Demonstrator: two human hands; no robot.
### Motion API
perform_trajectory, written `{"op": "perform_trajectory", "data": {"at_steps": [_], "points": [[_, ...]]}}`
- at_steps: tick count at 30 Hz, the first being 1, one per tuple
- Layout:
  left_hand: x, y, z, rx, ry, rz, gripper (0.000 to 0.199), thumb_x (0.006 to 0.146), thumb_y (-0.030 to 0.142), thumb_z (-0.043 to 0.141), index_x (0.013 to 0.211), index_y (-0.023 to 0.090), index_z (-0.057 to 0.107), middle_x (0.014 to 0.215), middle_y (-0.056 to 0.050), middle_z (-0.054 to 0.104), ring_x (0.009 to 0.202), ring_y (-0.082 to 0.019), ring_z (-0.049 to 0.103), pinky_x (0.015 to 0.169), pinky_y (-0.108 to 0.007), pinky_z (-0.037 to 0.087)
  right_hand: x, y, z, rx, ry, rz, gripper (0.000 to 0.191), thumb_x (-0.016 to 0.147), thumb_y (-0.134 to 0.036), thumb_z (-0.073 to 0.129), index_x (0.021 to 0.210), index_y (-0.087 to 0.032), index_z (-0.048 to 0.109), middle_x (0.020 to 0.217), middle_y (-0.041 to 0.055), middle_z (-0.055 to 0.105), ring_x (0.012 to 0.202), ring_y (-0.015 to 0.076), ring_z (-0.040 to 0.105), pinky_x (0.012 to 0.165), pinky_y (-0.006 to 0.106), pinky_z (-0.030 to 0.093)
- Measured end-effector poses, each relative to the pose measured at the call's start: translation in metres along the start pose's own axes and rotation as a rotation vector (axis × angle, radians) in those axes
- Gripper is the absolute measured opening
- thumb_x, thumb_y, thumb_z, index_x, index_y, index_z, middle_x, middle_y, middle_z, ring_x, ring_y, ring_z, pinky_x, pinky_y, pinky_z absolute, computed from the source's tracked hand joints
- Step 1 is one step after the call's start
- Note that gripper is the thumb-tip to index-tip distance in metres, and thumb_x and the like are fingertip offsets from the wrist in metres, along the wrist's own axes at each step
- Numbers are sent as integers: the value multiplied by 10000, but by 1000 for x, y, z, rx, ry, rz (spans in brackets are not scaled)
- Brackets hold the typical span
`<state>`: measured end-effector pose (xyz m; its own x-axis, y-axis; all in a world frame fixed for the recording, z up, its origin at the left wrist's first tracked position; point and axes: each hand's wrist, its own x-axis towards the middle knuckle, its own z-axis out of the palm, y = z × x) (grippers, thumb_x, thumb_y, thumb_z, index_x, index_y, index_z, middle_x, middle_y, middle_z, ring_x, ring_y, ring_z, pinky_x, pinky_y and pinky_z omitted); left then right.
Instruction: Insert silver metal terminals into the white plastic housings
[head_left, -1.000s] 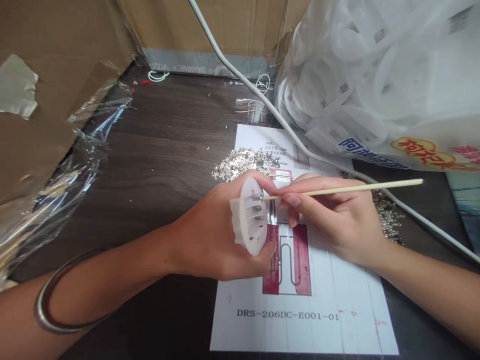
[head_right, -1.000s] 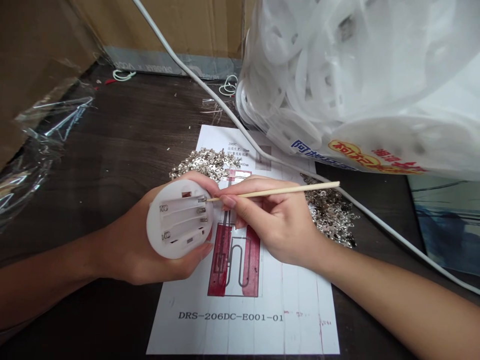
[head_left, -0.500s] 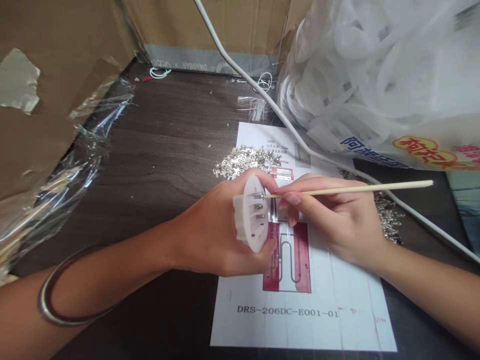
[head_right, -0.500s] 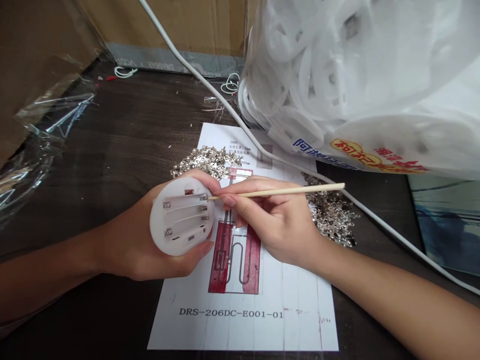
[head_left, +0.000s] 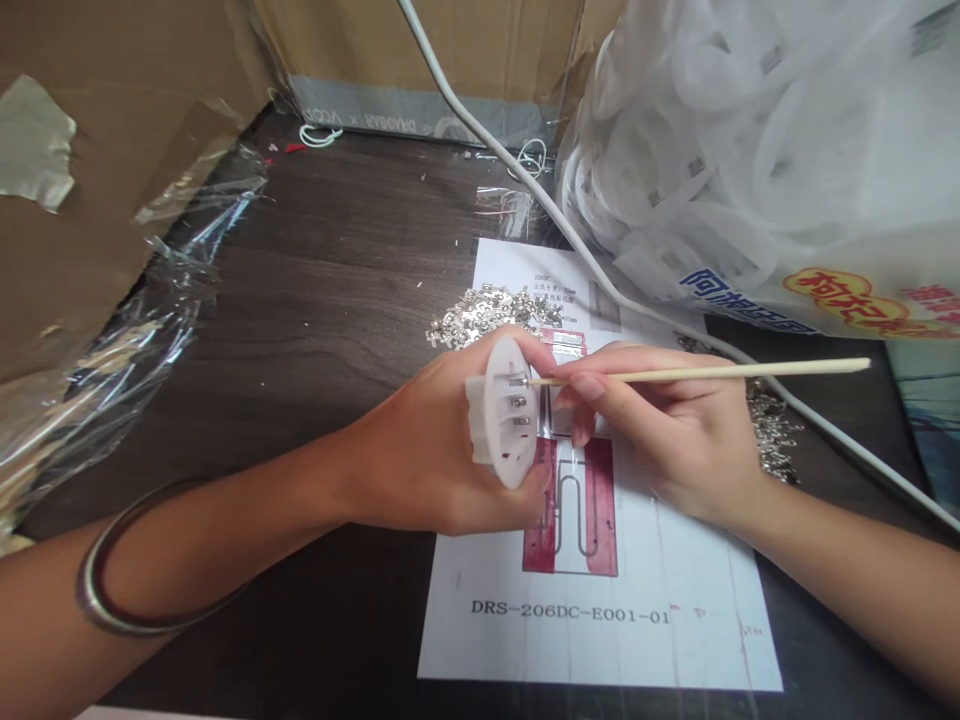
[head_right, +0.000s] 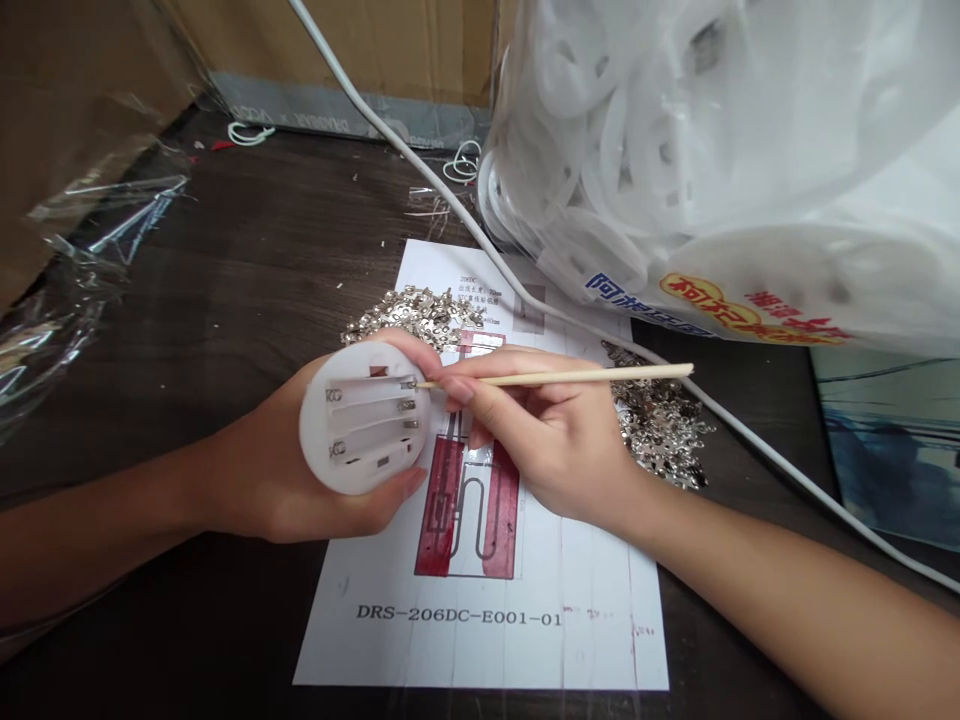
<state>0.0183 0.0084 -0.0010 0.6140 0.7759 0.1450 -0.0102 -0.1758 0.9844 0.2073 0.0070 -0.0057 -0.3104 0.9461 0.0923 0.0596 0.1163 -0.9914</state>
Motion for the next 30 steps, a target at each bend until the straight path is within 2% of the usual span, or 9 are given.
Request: {"op": "perform_trajectory", "data": {"at_steps": [6,10,15,20,24,30], "points": [[-2,-1,0,-13,20,-19,453,695,26,642,1077,136,425,927,-15,629,786,-113,622,713,-250,520,1,2,1,18,10,-3,125,882,-186,666,893,-233,781,690,-1,691,514,91,576,470,250,473],[-1,0,0,45,48,15,407,694,57,644,1043,139,451,904,-10,625,774,-118,613,723,-269,504,1,-1,1,7,9,-1,125,880,-196,665,890,-233,784,644,-7,674,515,97,577,466,248,471],[1,2,0,97,53,38,401,669,46,641,991,164,432,753,68,540,692,-96,579,667,-244,482,3,-1,2,-50,19,-33,97,843,-195,705,882,-232,786,651,-6,686,493,99,564,445,253,460],[0,2,-1,108,53,8,390,667,59,659,968,170,438,845,27,620,665,-96,568,591,-235,461,3,0,1,-57,3,-36,114,863,-185,678,871,-232,781,674,-3,696,523,105,573,483,275,475],[1,3,-1,87,53,-10,380,656,60,655,911,207,415,792,55,595,639,-95,557,607,-247,467,3,0,1,-108,13,-79,125,863,-173,676,867,-240,782,728,-1,718,573,108,608,564,292,513],[-1,4,1,66,71,-64,416,645,63,684,933,197,417,724,83,536,603,-81,528,609,-232,468,3,1,2,-122,24,-87,124,864,-157,667,863,-226,769,696,-7,703,554,102,594,523,275,486]]}}
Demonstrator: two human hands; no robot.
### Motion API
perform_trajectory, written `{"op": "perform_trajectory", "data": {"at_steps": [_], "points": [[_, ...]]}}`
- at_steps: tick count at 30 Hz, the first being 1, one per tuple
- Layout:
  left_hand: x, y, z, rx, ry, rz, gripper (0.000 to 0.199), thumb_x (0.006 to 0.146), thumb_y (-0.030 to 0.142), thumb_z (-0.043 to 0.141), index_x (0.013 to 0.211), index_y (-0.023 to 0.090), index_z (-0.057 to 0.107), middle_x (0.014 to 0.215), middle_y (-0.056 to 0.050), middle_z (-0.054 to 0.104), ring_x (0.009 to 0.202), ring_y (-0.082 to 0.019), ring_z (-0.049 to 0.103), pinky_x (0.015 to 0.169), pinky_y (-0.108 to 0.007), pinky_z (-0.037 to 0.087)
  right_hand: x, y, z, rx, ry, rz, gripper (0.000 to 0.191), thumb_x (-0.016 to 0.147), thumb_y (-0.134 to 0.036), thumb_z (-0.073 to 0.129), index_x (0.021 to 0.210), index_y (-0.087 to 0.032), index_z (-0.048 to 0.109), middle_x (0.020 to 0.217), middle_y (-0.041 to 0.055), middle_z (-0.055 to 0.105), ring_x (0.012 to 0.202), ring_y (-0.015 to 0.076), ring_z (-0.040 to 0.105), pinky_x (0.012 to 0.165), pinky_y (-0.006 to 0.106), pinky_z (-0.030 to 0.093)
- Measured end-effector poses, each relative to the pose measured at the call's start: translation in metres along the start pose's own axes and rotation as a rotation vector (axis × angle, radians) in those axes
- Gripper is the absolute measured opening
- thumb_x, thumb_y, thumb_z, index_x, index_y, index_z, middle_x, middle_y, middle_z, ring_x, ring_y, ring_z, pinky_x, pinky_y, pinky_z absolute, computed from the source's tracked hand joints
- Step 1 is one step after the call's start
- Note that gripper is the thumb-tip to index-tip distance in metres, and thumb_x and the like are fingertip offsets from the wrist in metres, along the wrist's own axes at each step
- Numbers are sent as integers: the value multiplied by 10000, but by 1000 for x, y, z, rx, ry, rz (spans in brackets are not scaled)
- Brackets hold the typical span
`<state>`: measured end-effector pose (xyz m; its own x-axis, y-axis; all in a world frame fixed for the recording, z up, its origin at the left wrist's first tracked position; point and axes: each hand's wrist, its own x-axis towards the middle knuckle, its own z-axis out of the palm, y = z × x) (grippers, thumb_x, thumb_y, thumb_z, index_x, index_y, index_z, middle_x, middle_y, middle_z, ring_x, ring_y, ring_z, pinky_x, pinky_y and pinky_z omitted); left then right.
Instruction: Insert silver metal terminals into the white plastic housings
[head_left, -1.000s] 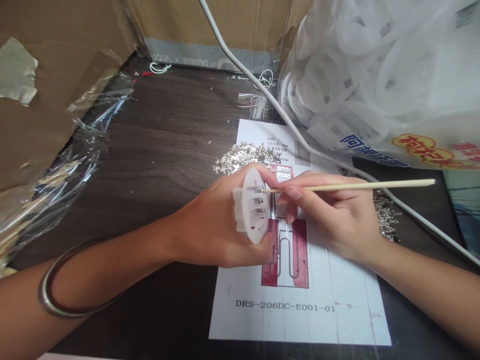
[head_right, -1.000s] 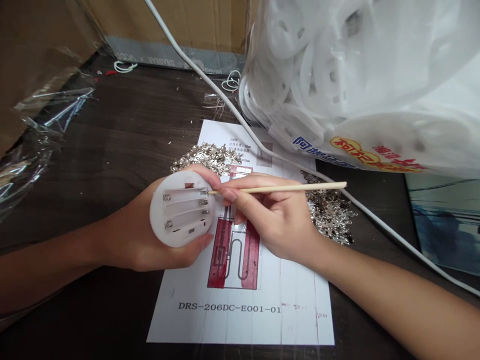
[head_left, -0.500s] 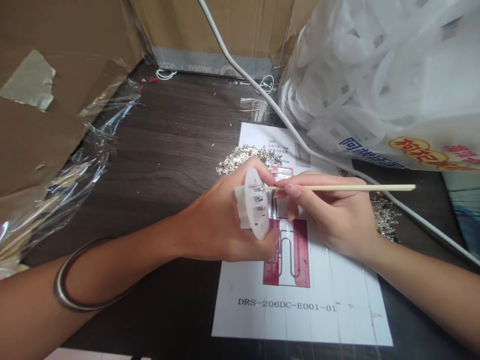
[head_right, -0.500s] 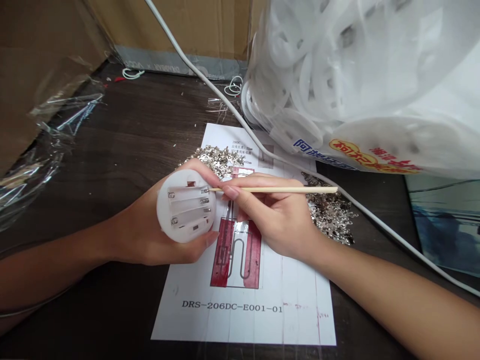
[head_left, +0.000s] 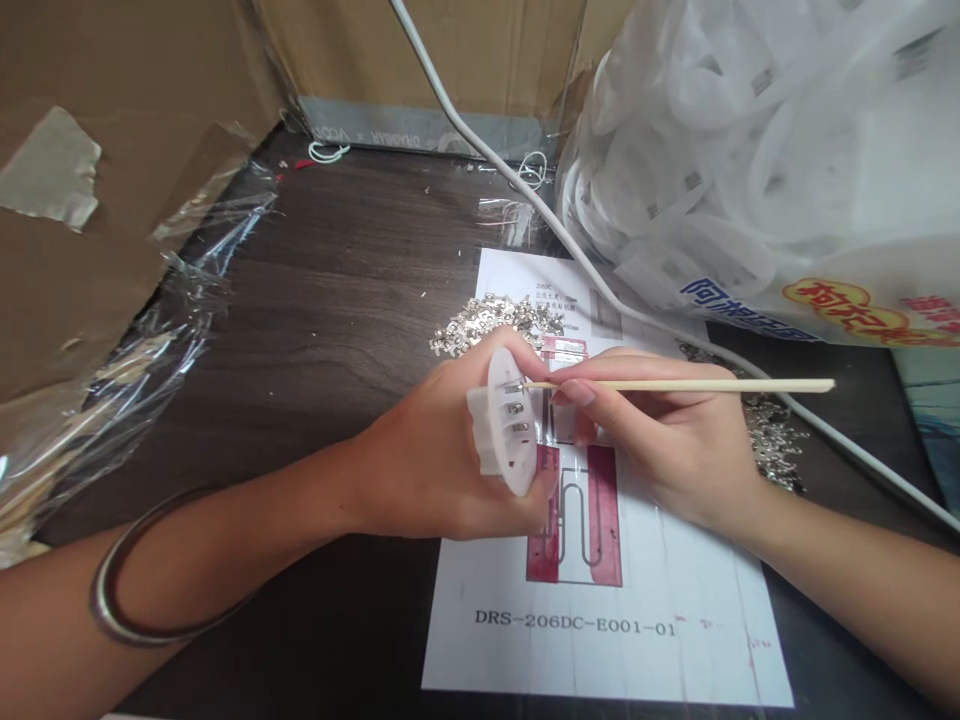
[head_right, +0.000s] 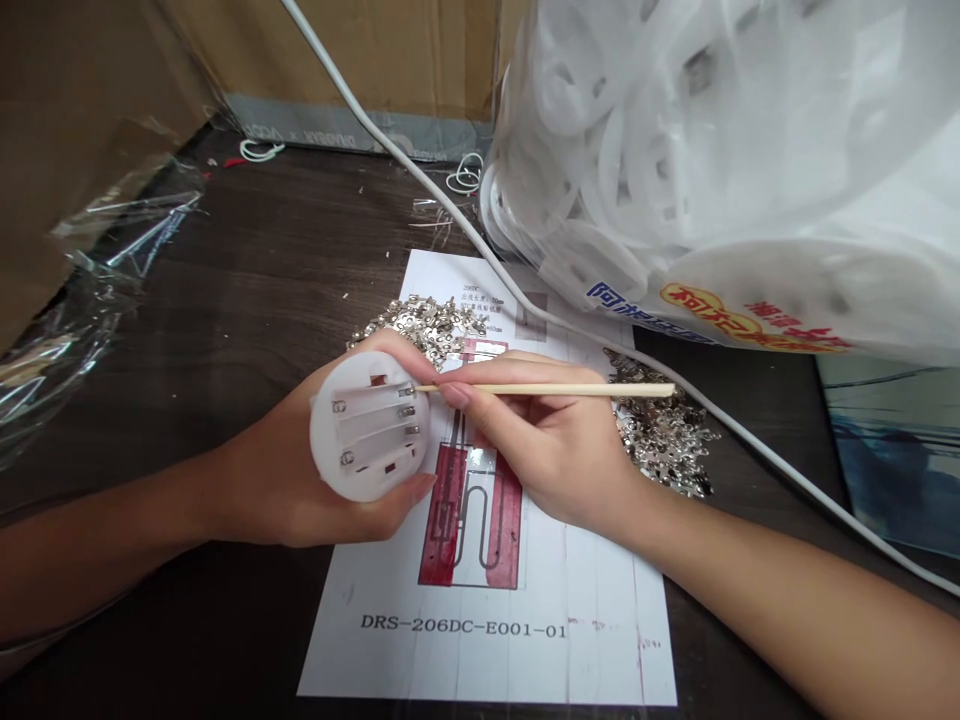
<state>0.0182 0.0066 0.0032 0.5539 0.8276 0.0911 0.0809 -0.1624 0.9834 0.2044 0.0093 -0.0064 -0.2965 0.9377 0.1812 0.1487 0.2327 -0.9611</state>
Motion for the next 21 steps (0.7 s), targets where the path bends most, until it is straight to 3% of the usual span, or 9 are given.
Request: {"op": "perform_trajectory", "data": {"at_steps": [4,8,13,21], "points": [[-2,-2,0,42,19,6,417,646,66,674,990,150,454,818,30,622,648,-91,573,598,-223,473,0,0,2,43,58,77,39,840,-195,697,830,-182,733,597,-15,655,486,102,567,449,259,446],[-3,-5,0,98,14,28,408,661,115,676,1001,159,455,727,60,587,569,-85,538,529,-217,447,0,-3,4,-49,121,104,115,803,-193,725,710,-160,668,523,-10,627,457,110,574,408,241,405],[-2,-6,-1,117,-15,31,381,667,108,655,972,174,437,625,107,510,477,-54,457,492,-204,402,0,-4,3,-144,73,29,217,840,-203,688,633,-148,656,556,10,631,506,97,568,447,229,416],[-1,-3,-1,72,-14,-13,398,666,71,647,992,158,437,826,33,628,659,-94,566,609,-230,464,1,-4,0,-59,-28,82,240,897,-233,633,676,-145,666,578,8,618,530,99,550,480,231,443]]}}
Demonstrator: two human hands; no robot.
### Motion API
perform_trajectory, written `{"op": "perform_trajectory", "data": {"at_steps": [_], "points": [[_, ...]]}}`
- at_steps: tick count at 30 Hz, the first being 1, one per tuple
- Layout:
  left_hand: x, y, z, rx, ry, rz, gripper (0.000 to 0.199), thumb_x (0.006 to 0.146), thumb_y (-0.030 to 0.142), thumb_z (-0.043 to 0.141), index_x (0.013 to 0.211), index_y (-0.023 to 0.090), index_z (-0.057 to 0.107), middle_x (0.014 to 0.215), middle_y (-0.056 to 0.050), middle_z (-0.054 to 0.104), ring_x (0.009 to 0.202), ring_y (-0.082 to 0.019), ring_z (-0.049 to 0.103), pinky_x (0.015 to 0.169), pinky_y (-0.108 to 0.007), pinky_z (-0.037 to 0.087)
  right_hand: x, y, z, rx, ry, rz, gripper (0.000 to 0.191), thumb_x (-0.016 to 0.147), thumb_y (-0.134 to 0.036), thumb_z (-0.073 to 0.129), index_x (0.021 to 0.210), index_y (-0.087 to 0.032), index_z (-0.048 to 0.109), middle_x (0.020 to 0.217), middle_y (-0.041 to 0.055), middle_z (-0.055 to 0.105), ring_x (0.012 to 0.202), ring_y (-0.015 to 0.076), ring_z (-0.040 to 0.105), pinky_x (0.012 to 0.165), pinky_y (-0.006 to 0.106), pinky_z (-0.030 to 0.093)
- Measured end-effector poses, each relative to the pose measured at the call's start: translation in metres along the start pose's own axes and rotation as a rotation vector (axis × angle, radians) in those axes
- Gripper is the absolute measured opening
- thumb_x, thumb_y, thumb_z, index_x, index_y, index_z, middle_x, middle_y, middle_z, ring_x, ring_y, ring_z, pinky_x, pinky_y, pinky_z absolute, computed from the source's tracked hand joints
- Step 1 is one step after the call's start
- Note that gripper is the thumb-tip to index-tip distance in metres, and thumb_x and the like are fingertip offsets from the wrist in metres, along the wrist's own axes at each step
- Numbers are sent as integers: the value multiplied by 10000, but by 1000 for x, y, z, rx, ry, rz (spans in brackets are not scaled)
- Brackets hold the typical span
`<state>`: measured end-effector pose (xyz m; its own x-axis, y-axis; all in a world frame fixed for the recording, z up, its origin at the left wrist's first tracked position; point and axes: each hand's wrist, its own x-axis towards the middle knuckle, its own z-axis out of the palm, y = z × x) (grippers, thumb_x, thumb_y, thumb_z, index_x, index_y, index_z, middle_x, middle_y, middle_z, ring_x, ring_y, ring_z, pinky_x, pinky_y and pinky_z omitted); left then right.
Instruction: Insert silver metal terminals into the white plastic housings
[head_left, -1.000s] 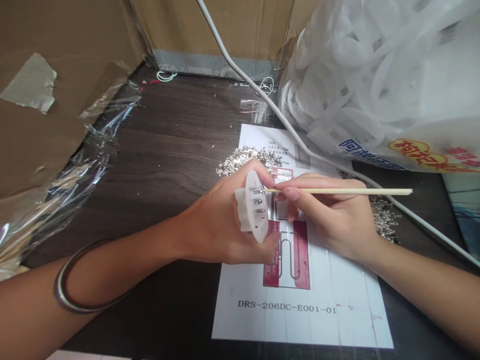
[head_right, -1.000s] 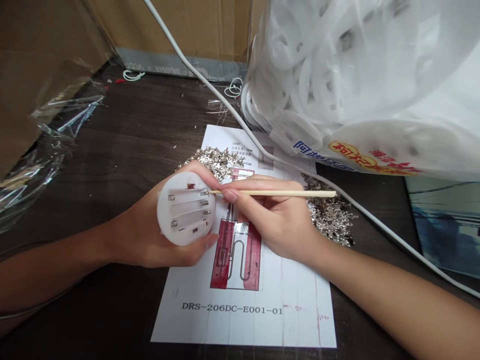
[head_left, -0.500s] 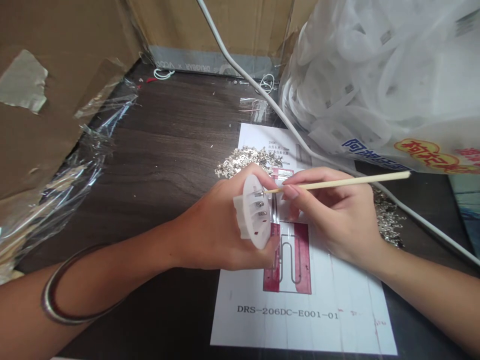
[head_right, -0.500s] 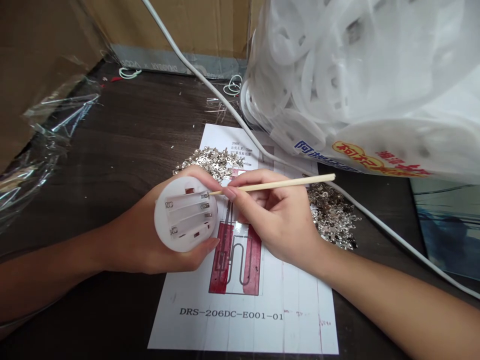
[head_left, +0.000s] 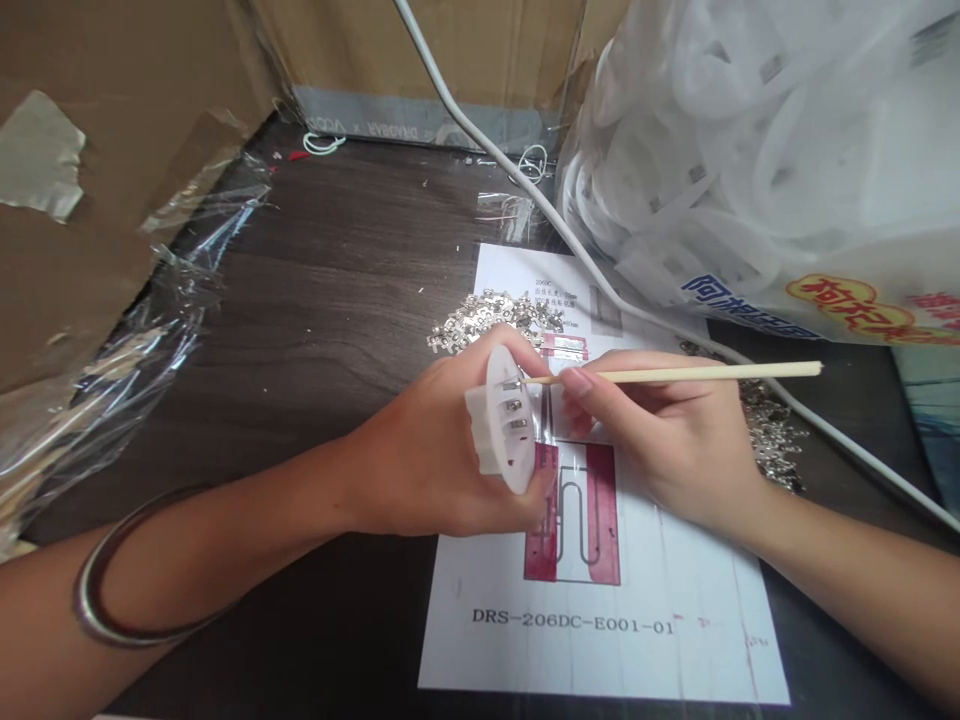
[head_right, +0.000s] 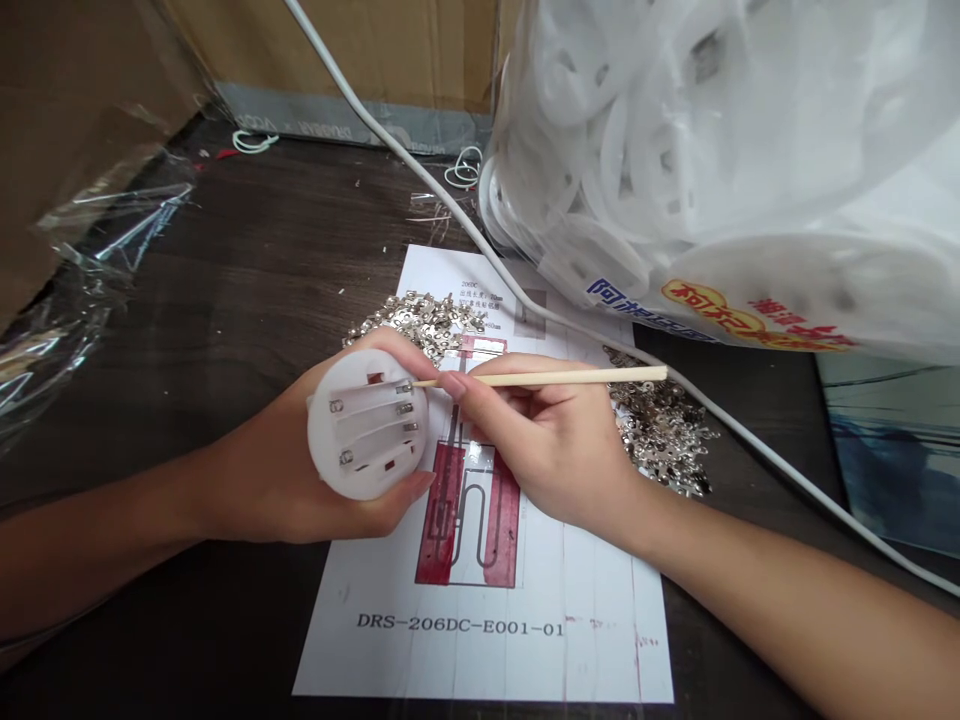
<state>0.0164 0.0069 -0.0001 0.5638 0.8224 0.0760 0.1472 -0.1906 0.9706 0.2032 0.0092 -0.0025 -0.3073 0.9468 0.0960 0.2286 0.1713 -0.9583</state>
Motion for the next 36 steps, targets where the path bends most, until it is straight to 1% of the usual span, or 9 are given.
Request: {"op": "perform_trajectory", "data": {"at_steps": [7,13,17,21,25,28,31,34,36], "points": [[0,1,-2,-6,-30,-11,446,632,28,640,973,191,403,846,51,601,648,-77,545,590,-210,451,-1,0,-1,45,-37,27,237,902,-246,635,684,-160,673,605,19,635,562,112,562,508,247,449],[-1,-1,-2,0,-42,-8,474,616,35,661,979,191,399,822,62,575,639,-77,535,568,-210,435,0,0,0,49,-21,9,205,902,-216,627,712,-159,679,594,6,617,551,93,547,503,222,445],[0,-3,-1,-12,-46,14,440,630,41,654,950,199,397,768,78,551,605,-69,519,539,-201,417,-1,-2,0,33,-15,1,205,901,-207,625,711,-150,677,592,4,619,552,87,555,505,212,452],[0,-2,-1,-50,-71,58,408,666,37,645,947,192,392,738,91,530,586,-48,521,543,-179,433,-2,-2,-1,33,-18,-6,202,895,-198,628,707,-142,676,592,8,626,552,87,561,505,212,455],[0,-2,0,-32,-65,83,384,690,36,635,963,187,412,780,71,558,611,-53,540,561,-178,454,-2,0,-2,43,-13,7,202,890,-192,632,701,-142,680,585,9,626,543,87,557,496,214,450],[-1,-2,1,-6,-19,84,455,649,118,762,968,180,442,820,40,597,664,-86,575,584,-200,471,-1,3,-3,77,-7,-3,203,885,-197,642,689,-156,678,587,5,628,533,92,556,488,227,446],[-2,0,-1,-62,-16,8,610,529,279,903,950,200,469,810,37,621,695,-119,610,597,-219,491,-2,3,-3,95,0,-40,194,879,-195,654,688,-169,682,588,0,635,534,97,569,489,232,449],[-2,7,-4,-162,-45,-149,592,484,299,918,889,224,493,806,35,640,679,-129,615,568,-221,498,-3,2,-3,75,-7,-56,197,876,-196,660,683,-177,688,580,2,641,537,105,578,490,240,451],[-2,11,-6,-198,-49,-213,582,475,304,922,878,230,510,815,21,650,673,-140,615,556,-231,508,-3,1,-3,95,1,-53,211,889,-202,645,683,-183,690,571,2,637,526,107,577,488,245,455]]}}
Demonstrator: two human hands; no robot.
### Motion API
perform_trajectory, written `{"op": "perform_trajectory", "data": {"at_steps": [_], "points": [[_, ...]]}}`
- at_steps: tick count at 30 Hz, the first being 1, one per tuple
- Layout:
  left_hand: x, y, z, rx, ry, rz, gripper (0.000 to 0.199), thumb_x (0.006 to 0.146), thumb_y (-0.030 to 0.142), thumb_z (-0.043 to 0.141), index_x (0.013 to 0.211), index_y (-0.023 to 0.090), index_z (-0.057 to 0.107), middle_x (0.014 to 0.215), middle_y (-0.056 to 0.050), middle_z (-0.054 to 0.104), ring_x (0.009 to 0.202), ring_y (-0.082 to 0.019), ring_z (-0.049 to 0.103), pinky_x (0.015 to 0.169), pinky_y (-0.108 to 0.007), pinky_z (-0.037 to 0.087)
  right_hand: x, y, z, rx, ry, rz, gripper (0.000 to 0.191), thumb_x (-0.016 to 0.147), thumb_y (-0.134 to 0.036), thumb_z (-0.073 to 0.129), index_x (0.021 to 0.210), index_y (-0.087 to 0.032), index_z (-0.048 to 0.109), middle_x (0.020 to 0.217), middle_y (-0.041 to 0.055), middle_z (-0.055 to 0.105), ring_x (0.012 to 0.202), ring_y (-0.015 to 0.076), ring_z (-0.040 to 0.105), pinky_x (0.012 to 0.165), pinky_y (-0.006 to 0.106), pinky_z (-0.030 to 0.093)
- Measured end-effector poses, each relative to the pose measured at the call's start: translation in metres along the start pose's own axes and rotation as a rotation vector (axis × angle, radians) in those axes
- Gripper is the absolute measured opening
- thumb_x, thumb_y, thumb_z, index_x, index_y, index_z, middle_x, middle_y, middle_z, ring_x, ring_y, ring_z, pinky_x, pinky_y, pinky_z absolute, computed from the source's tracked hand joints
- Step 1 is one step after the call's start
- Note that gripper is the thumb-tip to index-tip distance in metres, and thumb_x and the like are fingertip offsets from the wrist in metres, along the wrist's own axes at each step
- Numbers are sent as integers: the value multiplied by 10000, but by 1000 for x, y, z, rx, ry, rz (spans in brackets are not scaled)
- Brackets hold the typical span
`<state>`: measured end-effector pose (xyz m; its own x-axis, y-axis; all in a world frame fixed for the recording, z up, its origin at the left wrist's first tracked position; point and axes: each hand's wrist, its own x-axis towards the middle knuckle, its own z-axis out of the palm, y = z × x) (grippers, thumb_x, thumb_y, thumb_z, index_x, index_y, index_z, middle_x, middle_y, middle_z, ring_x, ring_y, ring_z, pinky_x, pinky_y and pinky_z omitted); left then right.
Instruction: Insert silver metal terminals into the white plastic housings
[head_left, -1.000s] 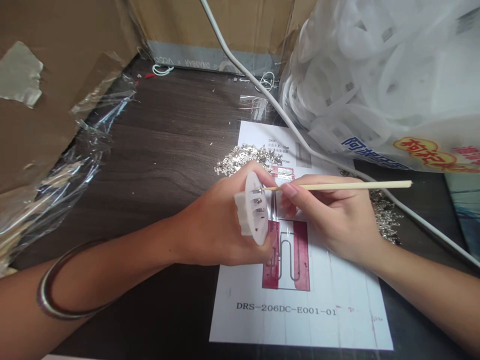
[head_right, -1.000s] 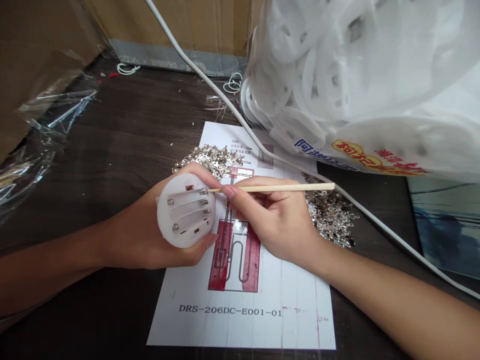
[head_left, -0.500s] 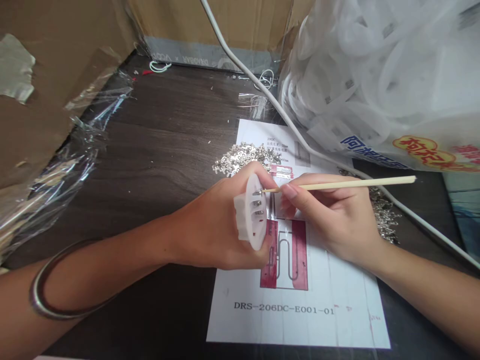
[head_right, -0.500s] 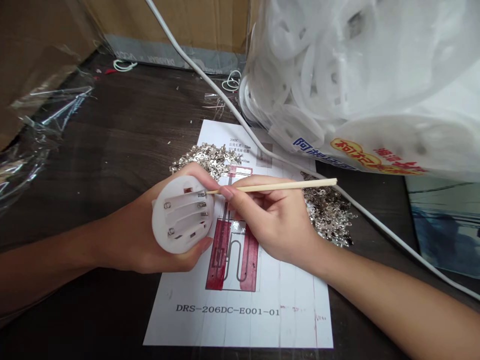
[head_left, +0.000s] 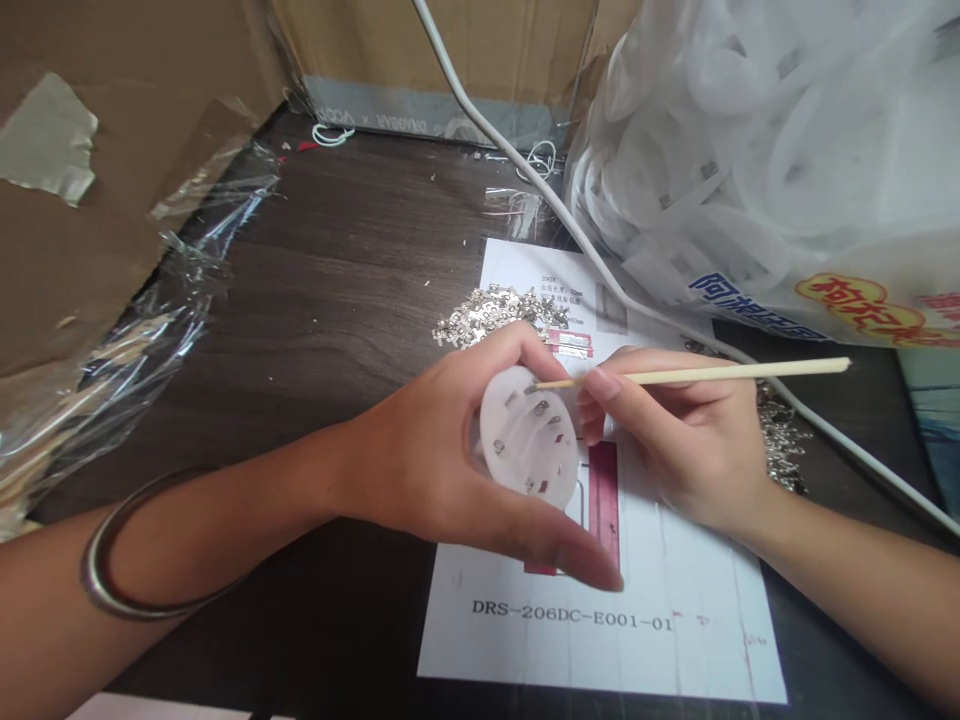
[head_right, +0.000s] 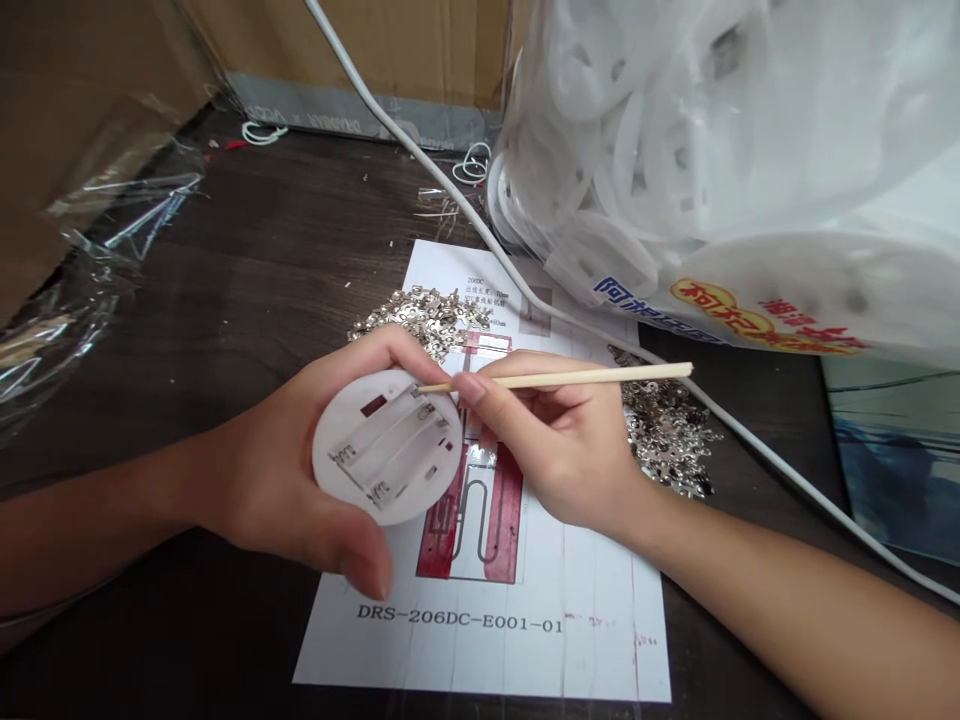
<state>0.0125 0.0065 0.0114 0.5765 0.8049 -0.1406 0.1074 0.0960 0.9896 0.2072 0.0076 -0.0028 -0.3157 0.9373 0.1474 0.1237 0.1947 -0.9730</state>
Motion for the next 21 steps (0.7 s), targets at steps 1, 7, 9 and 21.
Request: {"op": "perform_trajectory", "data": {"at_steps": [1,7,9,21], "points": [[0,1,0,-5,6,-10,579,472,311,925,880,232,521,826,13,654,681,-147,618,561,-239,516,0,0,0,17,7,-2,219,895,-208,638,684,-186,690,565,1,633,516,106,576,485,246,458],[2,0,0,-60,-35,-12,506,493,360,912,883,227,620,859,-30,694,808,-211,662,640,-283,554,0,2,0,115,-16,18,253,894,-248,639,650,-193,669,547,-4,602,512,110,565,492,250,473],[2,0,1,-63,-25,-43,460,485,381,907,812,218,629,767,-12,687,707,-180,643,581,-260,526,-1,2,-1,141,-28,26,250,897,-239,635,655,-194,675,555,-6,594,523,111,561,497,254,472],[1,1,5,125,34,10,253,635,424,791,724,223,666,718,22,657,624,-122,594,576,-222,501,-1,-1,2,-62,11,-22,252,902,-209,617,661,-201,688,540,-10,603,500,103,541,460,241,422]]}}
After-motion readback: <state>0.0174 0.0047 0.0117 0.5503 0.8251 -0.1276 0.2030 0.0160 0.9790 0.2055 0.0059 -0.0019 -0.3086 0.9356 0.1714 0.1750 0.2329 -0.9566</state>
